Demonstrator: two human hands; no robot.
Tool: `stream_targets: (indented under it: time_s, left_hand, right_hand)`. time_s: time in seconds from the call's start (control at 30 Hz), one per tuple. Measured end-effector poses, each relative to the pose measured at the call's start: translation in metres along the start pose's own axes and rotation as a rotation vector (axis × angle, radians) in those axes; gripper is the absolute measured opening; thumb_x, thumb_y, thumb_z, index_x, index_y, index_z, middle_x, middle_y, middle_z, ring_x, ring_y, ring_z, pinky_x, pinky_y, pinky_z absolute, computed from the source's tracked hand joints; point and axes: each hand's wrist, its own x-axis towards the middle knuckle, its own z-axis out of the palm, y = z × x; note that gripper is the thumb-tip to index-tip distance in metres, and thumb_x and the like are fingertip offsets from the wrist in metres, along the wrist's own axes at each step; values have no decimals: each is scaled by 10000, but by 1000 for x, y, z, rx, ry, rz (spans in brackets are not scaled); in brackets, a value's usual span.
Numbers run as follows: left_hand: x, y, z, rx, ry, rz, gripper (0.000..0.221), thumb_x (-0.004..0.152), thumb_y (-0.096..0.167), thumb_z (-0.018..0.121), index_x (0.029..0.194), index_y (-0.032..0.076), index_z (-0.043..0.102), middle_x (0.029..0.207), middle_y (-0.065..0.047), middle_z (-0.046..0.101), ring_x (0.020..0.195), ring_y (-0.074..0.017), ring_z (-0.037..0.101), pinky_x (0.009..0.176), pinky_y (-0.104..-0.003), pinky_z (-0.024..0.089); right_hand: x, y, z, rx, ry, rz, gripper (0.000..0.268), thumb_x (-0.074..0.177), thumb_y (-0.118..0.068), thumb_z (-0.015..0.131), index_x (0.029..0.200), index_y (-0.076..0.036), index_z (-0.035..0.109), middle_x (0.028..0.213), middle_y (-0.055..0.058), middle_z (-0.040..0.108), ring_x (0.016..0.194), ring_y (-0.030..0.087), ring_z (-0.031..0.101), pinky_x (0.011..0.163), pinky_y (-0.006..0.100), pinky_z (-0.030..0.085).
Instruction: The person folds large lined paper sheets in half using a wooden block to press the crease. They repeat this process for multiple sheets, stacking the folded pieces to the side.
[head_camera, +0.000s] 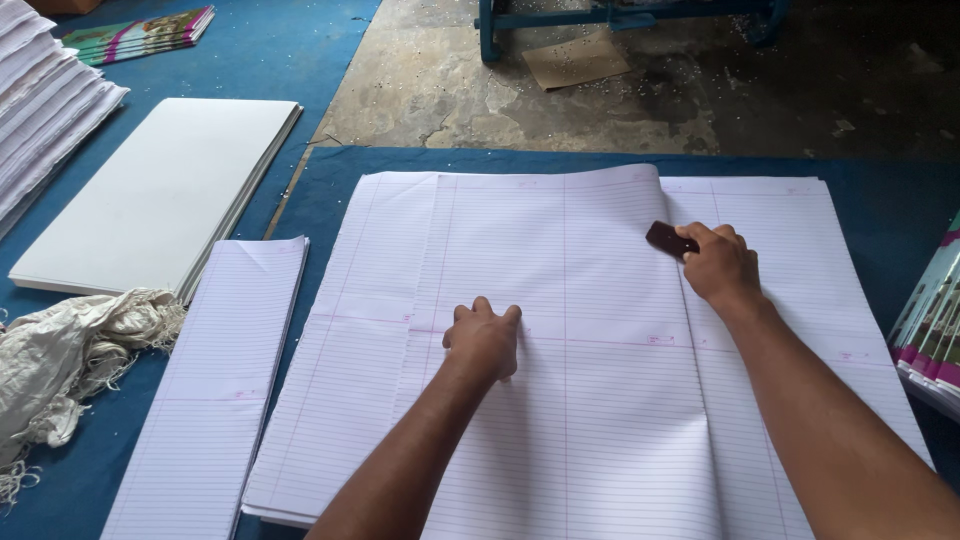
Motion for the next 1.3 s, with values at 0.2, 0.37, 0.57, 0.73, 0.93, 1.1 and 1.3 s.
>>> stream_targets:
  time_s: [0.2,0.37,0.57,0.73,0.93,1.1,1.3]
  left_hand:
    - [6,0,7,0,56,28,695,884,62,701,1496,253,434,1408,-230,442,1289,-449,483,991,-557,545]
    - [8,0,9,24,69,43,657,892,49,669,1486,220,445,1376,-246,462,1255,-457,511,960,-545,567]
    - [6,-2,8,10,69,48,622,893,60,663,1463,208,463,1361,-242,459,1257,-458,497,932,-548,574]
    - [5,-2,10,8,75,51,656,896,47,646,1493,220,439,1369,-243,444,1253,-441,496,868,-499,610]
    - [5,-5,13,21,86,73,706,912,49,623,1549,218,371,1352,-224,454,1221,-405,504,836,-458,610]
    - [6,-6,16,19,84,80,750,902,-27,602,1566,198,336,1362,-247,431,1230,-406,493,861,-438,605]
    - [8,-8,23,14,118,102,768,892,-47,598,1570,179,319,1398,-264,398,1271,-440,444,885,-438,595]
  right_hand:
    - [21,-8,-2,-28,12,19,431,948,-180,650,1360,-306,644,1271,146,608,1203,306,603,1027,473,482]
    - [36,-11,0,37,15,64,441,938,-180,670,1359,-310,646,1286,139,604,1196,305,610,1041,465,477]
    - [59,-9,10,103,36,107,456,920,-171,698,1351,-311,651,1292,125,596,1196,297,606,1060,457,458]
    - [79,-9,17,152,46,177,460,918,-178,717,1352,-315,650,1294,98,599,1197,284,607,1101,473,408]
    - [93,-17,17,219,66,219,475,922,-151,716,1367,-292,632,1338,102,572,1196,300,614,1048,428,494]
    - [98,-27,14,219,80,237,467,952,-163,694,1402,-253,607,1372,126,553,1244,316,581,1041,418,500]
    - [94,-21,18,238,84,198,463,955,-155,674,1404,-239,598,1366,132,556,1252,318,562,1049,431,475]
